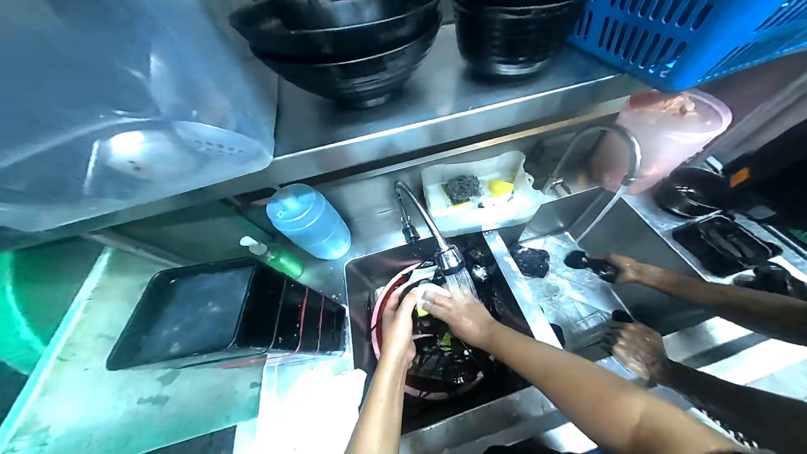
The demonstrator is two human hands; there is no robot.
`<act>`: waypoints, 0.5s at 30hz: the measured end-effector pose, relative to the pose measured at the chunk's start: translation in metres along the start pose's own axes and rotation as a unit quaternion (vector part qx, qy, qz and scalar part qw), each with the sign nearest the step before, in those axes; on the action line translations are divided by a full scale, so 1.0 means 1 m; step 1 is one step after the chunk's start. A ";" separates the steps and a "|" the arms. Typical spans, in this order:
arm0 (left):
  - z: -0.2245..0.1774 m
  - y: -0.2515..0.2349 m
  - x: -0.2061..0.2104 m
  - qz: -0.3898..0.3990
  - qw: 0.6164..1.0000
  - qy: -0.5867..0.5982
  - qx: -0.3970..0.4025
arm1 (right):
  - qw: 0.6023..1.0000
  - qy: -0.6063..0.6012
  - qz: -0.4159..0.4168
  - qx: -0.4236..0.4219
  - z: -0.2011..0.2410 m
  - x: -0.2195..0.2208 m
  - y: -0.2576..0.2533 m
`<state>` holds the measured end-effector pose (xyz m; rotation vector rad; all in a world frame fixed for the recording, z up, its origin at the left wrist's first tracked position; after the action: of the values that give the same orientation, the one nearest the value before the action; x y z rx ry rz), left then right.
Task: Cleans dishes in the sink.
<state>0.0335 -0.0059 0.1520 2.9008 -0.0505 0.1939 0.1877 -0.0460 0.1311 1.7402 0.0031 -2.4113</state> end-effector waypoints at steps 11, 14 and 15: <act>0.022 -0.011 -0.009 0.060 0.988 -0.115 0.078 | 0.990 -0.059 0.123 -0.018 -0.002 -0.005 0.003; 0.028 -0.004 -0.010 0.085 0.977 -0.085 -0.178 | 0.984 0.111 0.012 -0.140 -0.023 -0.014 -0.007; 0.030 -0.005 -0.008 0.097 0.962 -0.073 -0.244 | 0.977 0.120 -0.013 -0.177 -0.028 -0.013 -0.009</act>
<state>0.0295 -0.0080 0.1212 2.4088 -0.3569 -0.0040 0.2169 -0.0322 0.1334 1.8465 0.4590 -2.0412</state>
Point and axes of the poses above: each hand's wrist, its own y-axis away from the middle knuckle, its own x-axis out of the palm, z = x × y, the point moved 2 cm from there along -y, towards the middle knuckle, and after that the axes turned 15 degrees about x, right-handed, at the moved point
